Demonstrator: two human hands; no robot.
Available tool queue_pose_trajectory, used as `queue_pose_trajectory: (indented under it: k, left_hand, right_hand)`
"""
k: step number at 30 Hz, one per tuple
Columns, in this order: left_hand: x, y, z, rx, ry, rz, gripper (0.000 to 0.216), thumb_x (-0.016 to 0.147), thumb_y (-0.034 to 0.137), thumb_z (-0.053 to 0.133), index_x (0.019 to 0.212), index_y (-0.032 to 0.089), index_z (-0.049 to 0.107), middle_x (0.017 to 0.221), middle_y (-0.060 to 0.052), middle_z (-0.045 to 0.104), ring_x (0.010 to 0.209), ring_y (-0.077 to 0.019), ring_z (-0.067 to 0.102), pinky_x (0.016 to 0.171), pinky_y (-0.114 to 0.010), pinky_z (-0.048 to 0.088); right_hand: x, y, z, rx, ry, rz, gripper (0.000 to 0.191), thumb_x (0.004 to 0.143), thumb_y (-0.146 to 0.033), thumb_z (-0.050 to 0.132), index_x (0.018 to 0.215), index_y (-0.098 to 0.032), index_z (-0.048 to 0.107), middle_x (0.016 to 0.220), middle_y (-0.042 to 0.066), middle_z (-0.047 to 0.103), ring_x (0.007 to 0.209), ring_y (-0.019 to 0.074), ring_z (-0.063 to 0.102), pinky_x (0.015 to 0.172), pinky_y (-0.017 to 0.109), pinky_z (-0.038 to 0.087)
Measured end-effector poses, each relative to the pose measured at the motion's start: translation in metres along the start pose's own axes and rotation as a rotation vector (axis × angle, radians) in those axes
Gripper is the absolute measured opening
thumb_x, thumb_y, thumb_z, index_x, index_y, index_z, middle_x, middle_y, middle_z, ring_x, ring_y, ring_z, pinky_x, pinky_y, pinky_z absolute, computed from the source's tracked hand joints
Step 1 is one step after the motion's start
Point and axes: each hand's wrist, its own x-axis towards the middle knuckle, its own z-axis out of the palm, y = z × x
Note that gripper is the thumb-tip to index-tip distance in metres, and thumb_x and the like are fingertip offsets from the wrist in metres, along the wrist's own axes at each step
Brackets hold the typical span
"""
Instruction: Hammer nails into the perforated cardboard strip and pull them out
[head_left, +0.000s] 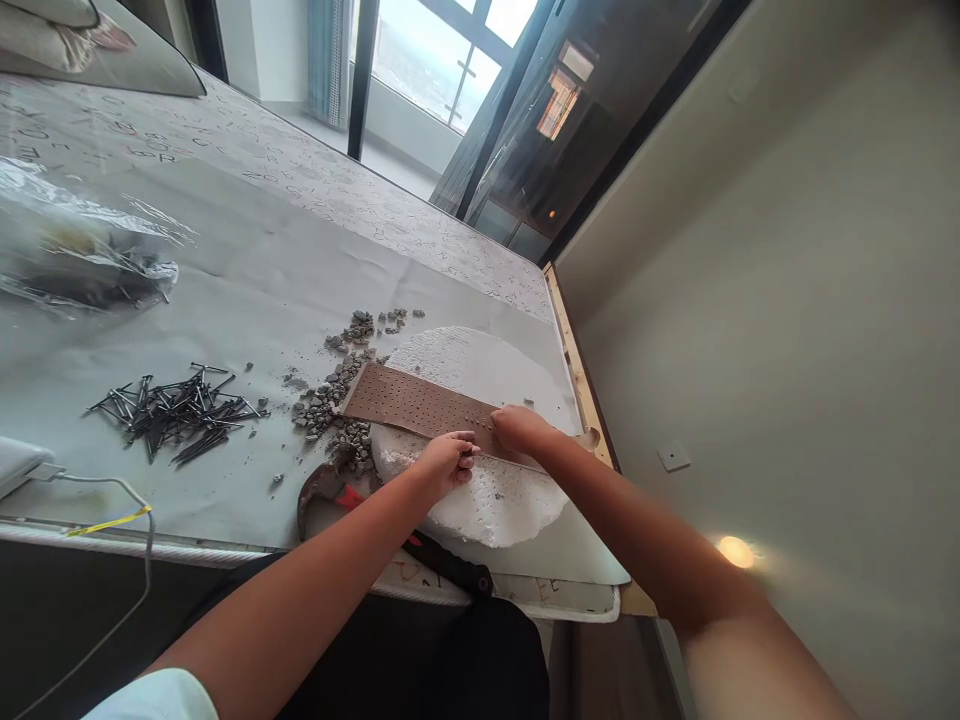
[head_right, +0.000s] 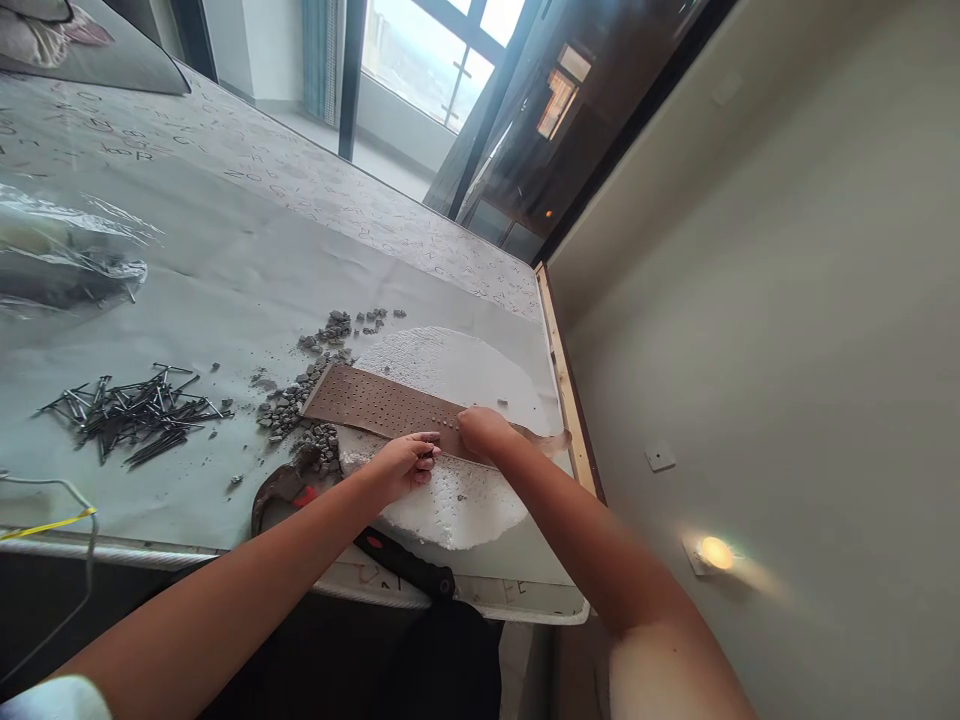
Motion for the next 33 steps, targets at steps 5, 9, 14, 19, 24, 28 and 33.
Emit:
queue_pose_trajectory:
  k: [5,9,14,19,24,28,33]
  left_hand:
    - [-0.001,0.000,0.000,0.011,-0.003,-0.003,0.035,0.068,0.002,0.052,0.100,0.015,0.047,0.060,0.004,0.047,0.037,-0.0021,0.031,0.040,-0.019,0.016]
    - [-0.002,0.001,0.001,0.011,0.005,-0.009,0.030,0.070,0.001,0.051,0.097,0.016,0.047,0.060,0.003,0.048,0.038,-0.0016,0.030,0.040,-0.019,0.016]
    - [-0.004,0.002,0.002,0.038,-0.003,-0.010,0.030,0.073,0.003,0.051,0.100,0.015,0.046,0.062,0.003,0.048,0.038,-0.0014,0.030,0.041,-0.018,0.017]
    - [-0.006,0.002,0.003,0.043,0.003,-0.015,0.033,0.071,-0.001,0.047,0.100,0.015,0.046,0.063,0.003,0.048,0.038,-0.0016,0.029,0.041,-0.019,0.018]
    - [-0.007,0.003,0.003,0.038,0.004,-0.012,0.031,0.070,-0.001,0.047,0.097,0.015,0.046,0.063,0.003,0.047,0.038,-0.0014,0.028,0.041,-0.018,0.016]
    - [-0.007,0.003,0.004,0.044,0.006,-0.018,0.029,0.070,-0.002,0.044,0.093,0.015,0.046,0.063,0.003,0.047,0.038,-0.0014,0.028,0.041,-0.018,0.016]
    - [-0.005,0.003,0.004,0.052,-0.013,-0.011,0.030,0.068,-0.002,0.045,0.092,0.016,0.046,0.061,0.004,0.045,0.038,-0.0017,0.028,0.041,-0.018,0.016]
  right_hand:
    - [-0.002,-0.001,-0.003,-0.004,0.007,0.005,0.026,0.083,-0.013,0.043,0.102,-0.013,0.061,0.103,0.015,0.065,0.092,0.0212,0.061,0.072,0.025,0.043]
    - [-0.002,-0.002,-0.003,-0.013,-0.037,0.055,0.025,0.086,-0.021,0.044,0.094,-0.012,0.065,0.098,0.017,0.066,0.085,0.0225,0.063,0.066,0.026,0.045]
    - [-0.002,-0.006,-0.004,-0.026,-0.054,0.047,0.025,0.085,-0.021,0.044,0.089,-0.013,0.068,0.092,0.015,0.068,0.080,0.0222,0.064,0.065,0.027,0.045]
    - [-0.005,-0.004,-0.007,-0.038,-0.028,-0.002,0.023,0.079,-0.013,0.050,0.094,-0.015,0.066,0.098,0.013,0.067,0.088,0.0217,0.063,0.071,0.027,0.045]
    - [-0.002,-0.005,-0.005,-0.041,-0.030,0.021,0.024,0.083,-0.017,0.045,0.094,-0.012,0.066,0.095,0.016,0.067,0.084,0.0223,0.063,0.069,0.028,0.045]
    - [-0.004,-0.006,-0.009,-0.038,-0.029,0.006,0.021,0.082,-0.015,0.047,0.089,-0.012,0.066,0.092,0.015,0.067,0.083,0.0209,0.063,0.068,0.025,0.044]
    - [-0.015,0.001,-0.019,-0.019,0.011,-0.022,0.026,0.084,-0.011,0.044,0.104,-0.014,0.060,0.102,0.014,0.065,0.094,0.0192,0.060,0.074,0.024,0.042]
